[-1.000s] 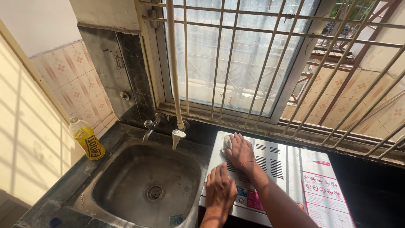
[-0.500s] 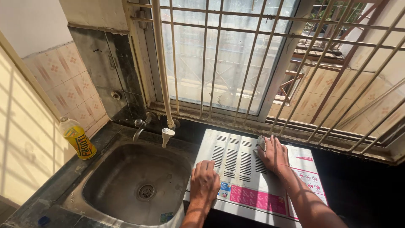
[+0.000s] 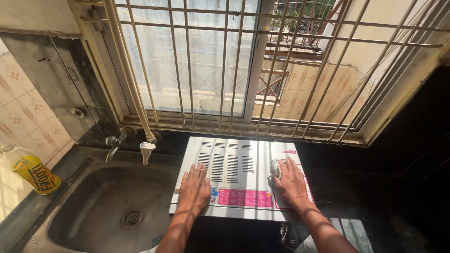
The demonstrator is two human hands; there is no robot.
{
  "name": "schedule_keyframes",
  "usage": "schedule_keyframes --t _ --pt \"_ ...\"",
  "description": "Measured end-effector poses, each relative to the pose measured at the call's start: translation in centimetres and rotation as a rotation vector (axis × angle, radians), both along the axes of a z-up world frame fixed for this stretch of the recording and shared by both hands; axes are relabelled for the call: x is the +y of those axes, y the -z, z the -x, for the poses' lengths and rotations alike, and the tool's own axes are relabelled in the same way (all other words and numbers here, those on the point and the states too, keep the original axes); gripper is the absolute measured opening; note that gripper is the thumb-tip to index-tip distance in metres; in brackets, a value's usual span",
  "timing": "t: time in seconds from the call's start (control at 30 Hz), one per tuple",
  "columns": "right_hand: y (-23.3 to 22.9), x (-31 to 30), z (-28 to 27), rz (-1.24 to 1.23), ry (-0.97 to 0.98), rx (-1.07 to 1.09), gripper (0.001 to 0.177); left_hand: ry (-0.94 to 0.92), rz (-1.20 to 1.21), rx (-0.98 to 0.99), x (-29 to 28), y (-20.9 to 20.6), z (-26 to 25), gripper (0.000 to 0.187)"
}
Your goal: Cleaning the top surface of a microwave oven with a cloth.
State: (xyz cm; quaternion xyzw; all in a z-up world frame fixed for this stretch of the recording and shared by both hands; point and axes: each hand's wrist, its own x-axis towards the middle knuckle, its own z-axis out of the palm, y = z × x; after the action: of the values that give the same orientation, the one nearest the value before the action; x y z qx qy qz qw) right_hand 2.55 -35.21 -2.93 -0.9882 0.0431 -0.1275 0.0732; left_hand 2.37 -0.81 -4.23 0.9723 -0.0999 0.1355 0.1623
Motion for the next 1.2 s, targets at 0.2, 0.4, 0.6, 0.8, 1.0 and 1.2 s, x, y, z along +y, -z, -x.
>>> schedule_keyframes --t 0.2,0.4,0.6,0.8,1.0,1.2 --pt "0.1 2.4 4.1 -0.032 -0.157 -0.099 0.067 -0.003 -0.005 0.113 -0.6 -0.3 -0.6 0.062" --pt "-3.9 8.5 6.7 -0.017 -0.343 -0.126 0.07 -0.114 -0.042 -0.003 -4.0 -3.5 1.4 0.07" --pt "-2.9 13.9 3.5 -0.174 -0.501 -0.23 0.065 -0.094 0.16 -0.065 -3.9 -3.8 1.6 0.066" --pt "-1.1 15.5 -2.1 -0.114 -0.56 -0.239 0.065 -0.083 0.15 -0.084 -3.6 -3.1 1.5 0.05" --pt "0.0 14.6 -7.2 -0.038 -0.542 -0.235 0.063 -0.119 0.183 -0.041 -3.6 -3.2 0.8 0.05" --pt "0.1 11.3 -10.6 -0.025 -0.415 -0.113 0.065 -0.147 0.206 0.031 -3.5 -1.5 -0.6 0.052"
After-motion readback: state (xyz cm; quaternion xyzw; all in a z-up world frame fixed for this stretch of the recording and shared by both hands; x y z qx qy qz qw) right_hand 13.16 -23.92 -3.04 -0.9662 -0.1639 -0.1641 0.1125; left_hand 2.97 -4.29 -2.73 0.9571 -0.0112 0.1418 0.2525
